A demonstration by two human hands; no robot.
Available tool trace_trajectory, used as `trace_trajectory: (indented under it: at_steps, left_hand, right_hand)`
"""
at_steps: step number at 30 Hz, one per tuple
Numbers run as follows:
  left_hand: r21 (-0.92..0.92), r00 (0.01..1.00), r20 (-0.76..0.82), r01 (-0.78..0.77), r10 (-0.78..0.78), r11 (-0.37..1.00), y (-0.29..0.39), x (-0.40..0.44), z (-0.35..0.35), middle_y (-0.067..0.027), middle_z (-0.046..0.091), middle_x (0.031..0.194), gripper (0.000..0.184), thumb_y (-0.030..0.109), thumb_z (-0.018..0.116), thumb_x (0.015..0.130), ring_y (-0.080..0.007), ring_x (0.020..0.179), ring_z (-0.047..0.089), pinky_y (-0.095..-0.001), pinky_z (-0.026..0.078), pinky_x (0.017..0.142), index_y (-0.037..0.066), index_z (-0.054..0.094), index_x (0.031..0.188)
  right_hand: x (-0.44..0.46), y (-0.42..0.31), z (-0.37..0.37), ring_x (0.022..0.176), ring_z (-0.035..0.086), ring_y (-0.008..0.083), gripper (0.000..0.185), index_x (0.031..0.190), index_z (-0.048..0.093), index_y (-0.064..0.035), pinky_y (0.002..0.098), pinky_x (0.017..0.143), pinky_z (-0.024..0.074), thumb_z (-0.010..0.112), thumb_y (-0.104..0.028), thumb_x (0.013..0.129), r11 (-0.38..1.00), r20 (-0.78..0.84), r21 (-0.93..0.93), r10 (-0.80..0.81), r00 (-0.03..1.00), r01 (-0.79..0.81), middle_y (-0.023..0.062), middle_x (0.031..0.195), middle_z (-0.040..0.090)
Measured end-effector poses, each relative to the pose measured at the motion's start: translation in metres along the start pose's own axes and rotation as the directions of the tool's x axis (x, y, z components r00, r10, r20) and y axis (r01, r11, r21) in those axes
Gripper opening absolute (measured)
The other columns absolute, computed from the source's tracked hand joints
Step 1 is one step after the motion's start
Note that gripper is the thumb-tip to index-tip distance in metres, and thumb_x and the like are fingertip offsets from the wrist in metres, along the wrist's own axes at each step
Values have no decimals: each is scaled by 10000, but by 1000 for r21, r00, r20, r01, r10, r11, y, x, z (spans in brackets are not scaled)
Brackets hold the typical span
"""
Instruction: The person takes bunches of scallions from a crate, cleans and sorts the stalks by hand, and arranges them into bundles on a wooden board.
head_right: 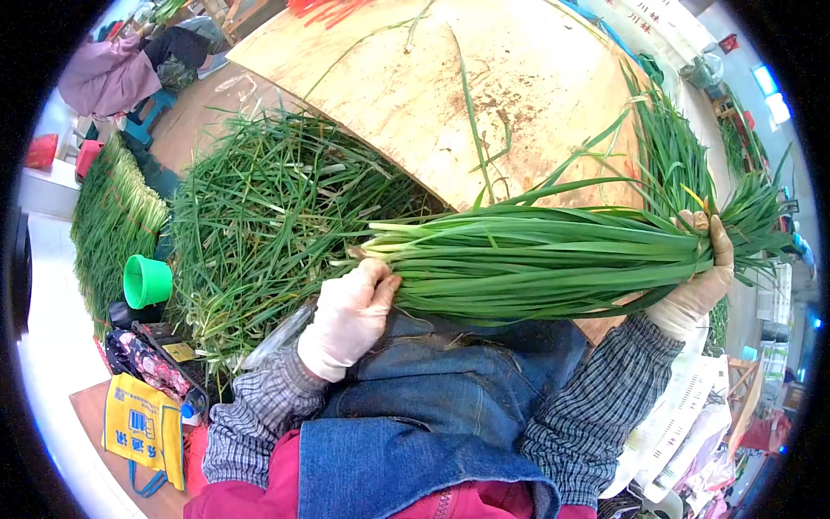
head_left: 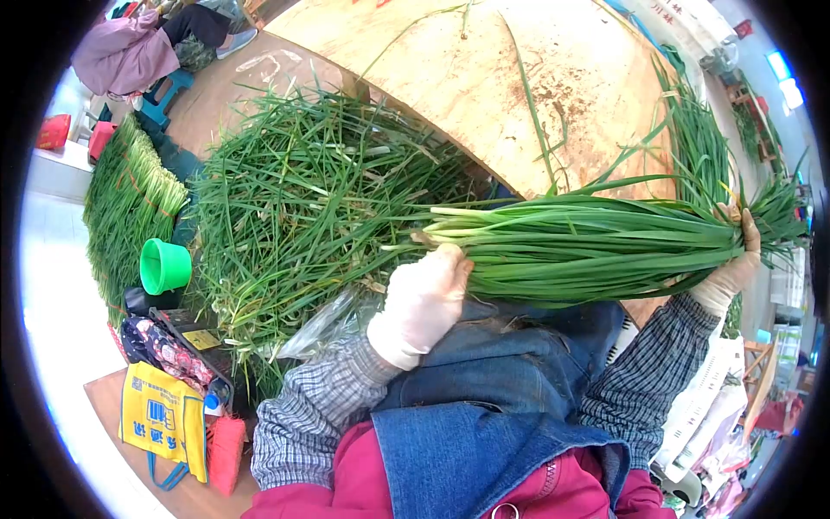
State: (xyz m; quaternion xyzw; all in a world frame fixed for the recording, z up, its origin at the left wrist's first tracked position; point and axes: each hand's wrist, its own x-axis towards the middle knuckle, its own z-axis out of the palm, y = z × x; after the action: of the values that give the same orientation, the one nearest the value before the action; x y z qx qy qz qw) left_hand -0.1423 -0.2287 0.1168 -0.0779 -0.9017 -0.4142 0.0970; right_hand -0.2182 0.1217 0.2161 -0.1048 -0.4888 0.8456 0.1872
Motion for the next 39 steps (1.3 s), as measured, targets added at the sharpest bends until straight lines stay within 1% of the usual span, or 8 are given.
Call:
trace_trajectory:
  at_steps: [2,7,10,12,15,21,25,39]
  left_hand:
    - [-122,948,-247,-236,201,964,-22,-1,-9,-111,629,687,74,57,646,791,-215,549,603,-291,464,483,19,597,831]
    - [105,841,-444,391,-309,914,-106,-48,-138,-108,649,718,56,14,597,820,-146,618,599,-244,476,575,-18,629,853]
    - [790,852,-337,488,-401,371,-120,-72,-181,-161,626,848,181,58,631,760,-296,770,619,-363,499,662,16,617,935]
    - [835,973,-231,181,32,519,-109,-73,-159,-155,612,954,275,107,658,747,-295,821,609,-350,499,690,23,595,1000]
    - [197,991,-86,119,-104,973,-59,-45,-100,-154,598,1018,374,155,682,738,-262,808,602,-325,496,725,28,573,1072]
    - [-416,777,358,630,-518,656,-20,-8,-36,-41,591,779,389,139,700,739,-106,657,547,-240,442,589,9,574,1084]
    - [180,993,22,109,-115,978,-15,-4,-32,-105,568,734,387,181,738,689,-251,638,567,-323,460,593,19,581,1004]
    - [-185,993,-53,-112,104,976,-20,-6,-13,-118,580,805,201,-15,665,676,-285,787,582,-327,470,702,43,590,854]
  right_hand:
    - [2,-1,-2,769,593,219,164,860,592,-11,342,745,485,513,-154,855,997,-90,-56,-50,995,45,99,796,623]
    - [12,1,-22,783,608,221,164,882,605,-4,338,764,495,521,-142,852,998,-33,-34,-45,998,43,105,813,641]
    - [2,0,-7,785,605,220,165,879,599,-7,335,760,495,523,-152,855,1000,13,2,-6,1000,6,102,815,639]
    - [8,1,-15,784,602,219,168,879,595,-9,336,762,493,521,-158,857,1000,-46,-16,-17,999,17,99,816,636]
    - [8,2,-13,778,598,216,167,881,594,-13,339,762,491,520,-160,857,1000,-90,-21,-20,996,19,94,810,632]
    - [4,5,-3,726,570,199,134,875,567,-7,337,741,492,513,-128,847,999,-132,3,-37,991,38,68,750,577]
    - [4,4,-6,726,570,196,136,881,566,-10,338,745,495,514,-132,851,1000,-71,12,-27,997,27,64,751,577]
    - [5,2,-9,718,585,214,137,883,571,2,352,729,503,506,-114,848,1000,-56,19,-18,998,19,85,757,594]
